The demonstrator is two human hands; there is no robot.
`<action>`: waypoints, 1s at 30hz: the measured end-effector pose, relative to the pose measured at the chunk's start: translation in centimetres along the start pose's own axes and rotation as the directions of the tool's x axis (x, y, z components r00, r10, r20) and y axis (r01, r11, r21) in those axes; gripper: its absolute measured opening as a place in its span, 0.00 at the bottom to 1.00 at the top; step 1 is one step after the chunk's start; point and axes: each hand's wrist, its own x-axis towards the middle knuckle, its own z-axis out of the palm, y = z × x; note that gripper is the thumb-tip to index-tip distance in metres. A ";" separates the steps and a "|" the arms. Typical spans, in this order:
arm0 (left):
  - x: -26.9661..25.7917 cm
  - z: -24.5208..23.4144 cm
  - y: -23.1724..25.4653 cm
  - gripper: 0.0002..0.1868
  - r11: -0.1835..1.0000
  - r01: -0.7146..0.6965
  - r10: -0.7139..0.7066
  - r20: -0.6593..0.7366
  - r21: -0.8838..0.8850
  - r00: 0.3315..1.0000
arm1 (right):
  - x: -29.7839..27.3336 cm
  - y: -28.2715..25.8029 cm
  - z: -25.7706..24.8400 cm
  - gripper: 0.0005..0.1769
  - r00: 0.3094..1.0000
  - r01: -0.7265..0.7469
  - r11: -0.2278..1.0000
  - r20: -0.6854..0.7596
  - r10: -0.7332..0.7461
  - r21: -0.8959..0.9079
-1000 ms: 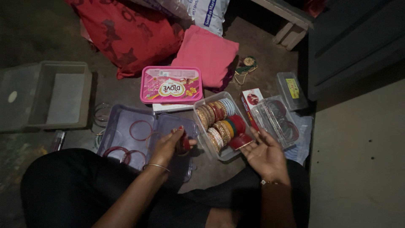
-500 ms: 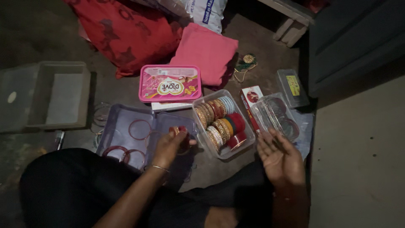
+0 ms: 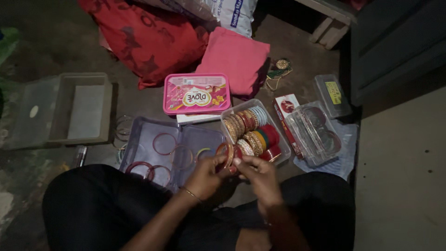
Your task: The person sits on the floor and organizes bangles from a plastic container into a pink container. They pick up bangles, separate them, and place them into the pink container.
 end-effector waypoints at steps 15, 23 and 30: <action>0.7 -0.6 0.9 0.12 0.974 -0.101 0.049 -0.243 -0.205 0.969 | 0.4 -2.6 -10.7 0.10 0.971 0.031 0.846 -0.215 0.100 0.532; 0.1 -0.3 2.1 0.11 0.984 -0.035 -0.004 -0.218 -0.177 0.976 | 2.1 -1.2 -10.7 0.11 0.956 -0.037 0.789 -0.208 0.207 0.614; -0.2 -0.6 2.8 0.13 0.988 -0.070 0.039 -0.220 -0.137 0.975 | 2.5 -1.4 -10.2 0.10 0.939 -0.078 0.835 -0.241 0.244 0.545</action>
